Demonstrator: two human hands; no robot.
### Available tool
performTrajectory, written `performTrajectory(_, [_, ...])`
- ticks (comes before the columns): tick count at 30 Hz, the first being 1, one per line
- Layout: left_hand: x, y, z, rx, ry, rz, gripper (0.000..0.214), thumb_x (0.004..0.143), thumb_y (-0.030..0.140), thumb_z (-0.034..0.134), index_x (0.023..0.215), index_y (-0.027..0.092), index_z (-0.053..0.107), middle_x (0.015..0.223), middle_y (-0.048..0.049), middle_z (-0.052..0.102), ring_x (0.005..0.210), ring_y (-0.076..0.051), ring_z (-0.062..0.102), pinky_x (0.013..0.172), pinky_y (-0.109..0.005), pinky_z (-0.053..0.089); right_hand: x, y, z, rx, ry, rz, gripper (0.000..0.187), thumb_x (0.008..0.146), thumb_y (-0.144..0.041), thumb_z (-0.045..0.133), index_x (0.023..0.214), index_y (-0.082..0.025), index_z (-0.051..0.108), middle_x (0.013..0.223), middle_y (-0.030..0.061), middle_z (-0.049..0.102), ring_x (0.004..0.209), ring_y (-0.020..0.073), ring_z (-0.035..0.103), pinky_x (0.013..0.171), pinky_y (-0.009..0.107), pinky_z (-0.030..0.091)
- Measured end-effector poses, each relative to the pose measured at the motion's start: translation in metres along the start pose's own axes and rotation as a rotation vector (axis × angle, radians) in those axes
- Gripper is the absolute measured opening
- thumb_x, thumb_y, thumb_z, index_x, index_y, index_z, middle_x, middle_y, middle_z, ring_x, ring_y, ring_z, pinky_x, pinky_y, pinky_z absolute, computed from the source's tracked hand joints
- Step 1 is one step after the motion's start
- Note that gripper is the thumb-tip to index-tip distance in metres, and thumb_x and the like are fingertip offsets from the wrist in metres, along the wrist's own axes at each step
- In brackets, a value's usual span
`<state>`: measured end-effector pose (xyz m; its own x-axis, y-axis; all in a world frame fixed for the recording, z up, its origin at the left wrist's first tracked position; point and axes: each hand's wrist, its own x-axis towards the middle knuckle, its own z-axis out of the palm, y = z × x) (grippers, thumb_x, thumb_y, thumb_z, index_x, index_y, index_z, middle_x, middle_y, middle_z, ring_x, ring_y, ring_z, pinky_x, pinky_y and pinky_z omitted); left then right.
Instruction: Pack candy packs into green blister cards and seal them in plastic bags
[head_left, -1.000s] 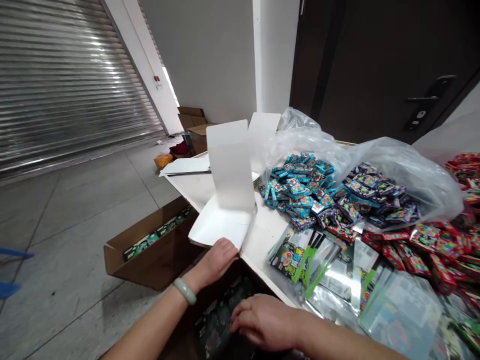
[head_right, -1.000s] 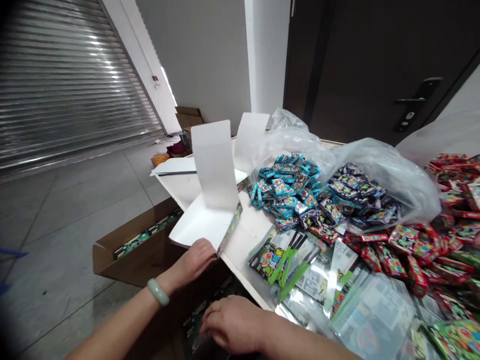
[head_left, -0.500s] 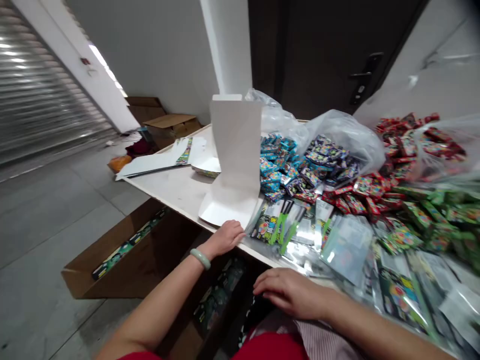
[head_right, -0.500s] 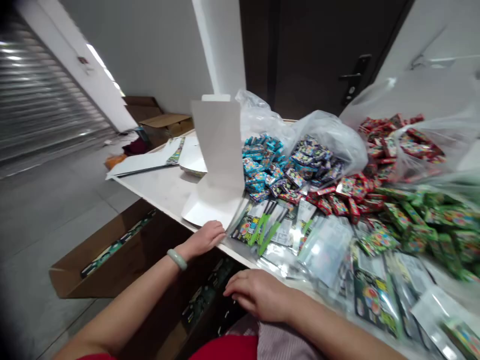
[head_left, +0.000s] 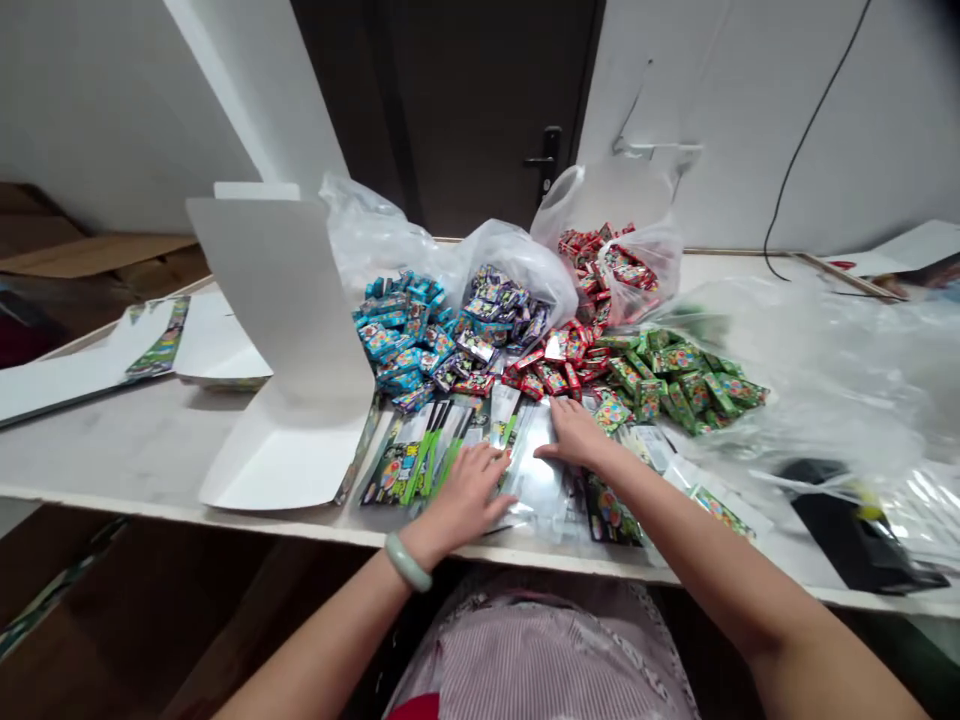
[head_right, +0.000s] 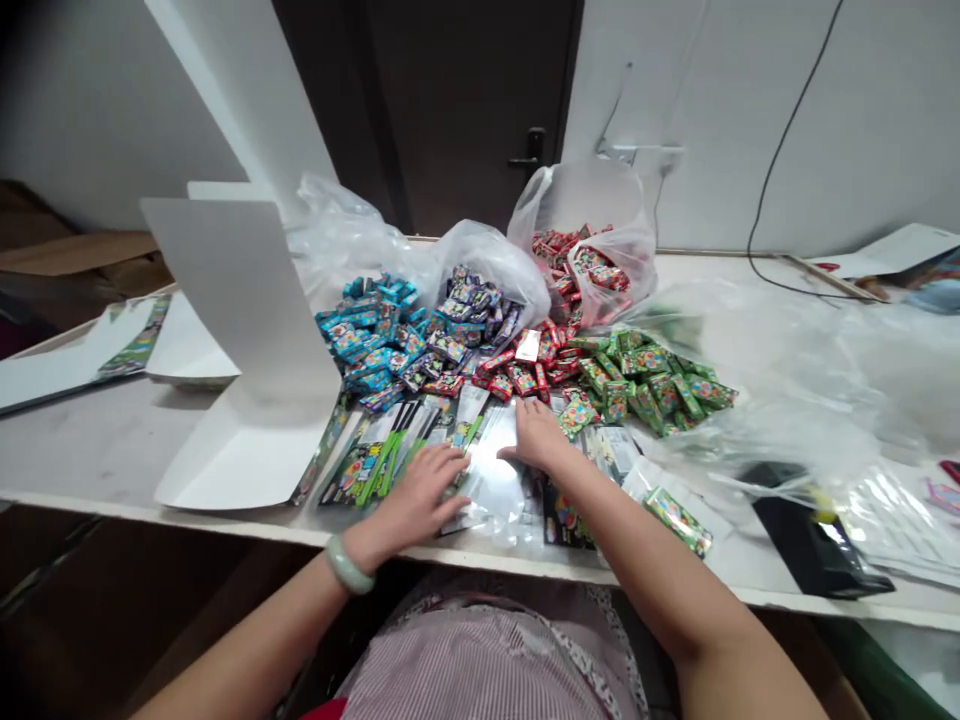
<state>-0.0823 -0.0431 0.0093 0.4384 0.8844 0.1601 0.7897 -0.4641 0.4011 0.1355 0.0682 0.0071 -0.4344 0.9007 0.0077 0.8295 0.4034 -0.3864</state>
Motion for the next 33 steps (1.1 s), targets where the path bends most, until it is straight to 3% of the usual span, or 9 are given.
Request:
performTrajectory(3, [0.02,0.022,0.015,0.052,-0.136,-0.102,0.067,0.077,0.047,0.069,0.133,0.017,0.047,0.145,-0.0176,0.044,0.14,-0.038,0.029,0.114,-0.06,0.021,0.01,0.004,0.001,0.028,0.001,-0.015,0.102,0.053,-0.036,0.089,0.136,0.002,0.044,0.135,0.0328,0.049,0.129,0.0431,0.045,0.107,0.052,0.035])
performTrajectory(7, [0.008,0.021,0.013,0.055,-0.222,-0.036,0.094,0.065,0.055,0.079,0.141,0.017,0.038,0.151,-0.0198,0.035,0.144,-0.04,0.02,0.115,-0.062,0.015,-0.008,0.016,-0.007,0.139,0.037,-0.045,0.078,0.07,-0.03,0.078,0.137,-0.008,0.046,0.141,0.0247,0.047,0.132,0.0365,0.042,0.11,0.05,0.032])
performTrajectory(10, [-0.003,0.014,0.01,0.08,-0.238,0.077,0.079,0.073,0.038,0.077,0.141,0.022,0.039,0.149,-0.016,0.039,0.143,-0.037,0.024,0.114,-0.062,0.018,-0.04,0.023,-0.009,0.279,0.024,-0.077,0.053,0.08,-0.03,0.067,0.129,-0.016,0.055,0.132,0.0169,0.058,0.123,0.0304,0.053,0.105,0.047,0.039])
performTrajectory(15, [-0.008,0.009,0.013,0.124,-0.027,0.261,0.029,0.09,0.017,0.056,0.118,0.022,0.061,0.12,-0.0104,0.065,0.12,-0.028,0.053,0.104,-0.056,0.039,-0.096,0.017,0.007,0.531,0.064,-0.091,0.027,0.086,-0.032,0.058,0.109,-0.022,0.067,0.114,0.0078,0.069,0.109,0.0224,0.063,0.098,0.039,0.047])
performTrajectory(18, [-0.01,0.01,0.013,0.077,0.14,0.378,0.032,0.091,0.008,0.047,0.117,0.019,0.062,0.112,-0.0128,0.066,0.106,-0.023,0.059,0.088,-0.042,0.053,-0.118,0.012,0.021,0.653,0.196,0.016,0.03,0.089,-0.036,0.051,0.111,-0.02,0.063,0.116,0.0115,0.066,0.108,0.0232,0.063,0.093,0.039,0.051])
performTrajectory(22, [-0.011,0.015,0.01,-0.018,0.308,0.443,0.039,0.087,0.0,0.041,0.116,0.017,0.061,0.106,-0.0135,0.064,0.101,-0.02,0.059,0.084,-0.038,0.055,-0.132,0.006,0.028,0.981,0.351,0.297,0.047,0.08,-0.045,0.063,0.12,-0.021,0.054,0.128,0.0146,0.057,0.117,0.0257,0.057,0.094,0.04,0.051])
performTrajectory(25, [-0.01,0.022,0.009,-0.054,0.367,0.493,0.039,0.087,0.0,0.044,0.117,0.019,0.06,0.104,-0.012,0.062,0.101,-0.02,0.059,0.087,-0.039,0.054,-0.132,-0.002,0.024,1.395,0.282,0.519,0.063,0.071,-0.047,0.074,0.124,-0.024,0.049,0.129,0.0124,0.058,0.108,0.0247,0.063,0.086,0.039,0.054])
performTrajectory(30, [-0.017,0.034,0.009,-0.117,0.409,0.534,0.042,0.088,0.004,0.048,0.125,0.024,0.056,0.108,-0.0105,0.059,0.105,-0.021,0.058,0.09,-0.038,0.053,-0.124,-0.014,0.025,1.763,0.24,0.597,0.064,0.057,-0.03,0.088,0.113,-0.024,0.055,0.078,-0.004,0.069,0.066,0.0128,0.066,0.064,0.024,0.053])
performTrajectory(33, [-0.029,0.037,0.008,-0.218,0.422,0.491,0.05,0.086,0.003,0.048,0.132,0.024,0.05,0.114,-0.0126,0.058,0.11,-0.022,0.057,0.094,-0.04,0.051,-0.124,-0.016,0.029,1.817,0.245,0.576,0.055,0.056,-0.03,0.089,0.102,-0.023,0.06,0.07,-0.0065,0.067,0.062,0.01,0.063,0.064,0.022,0.052])
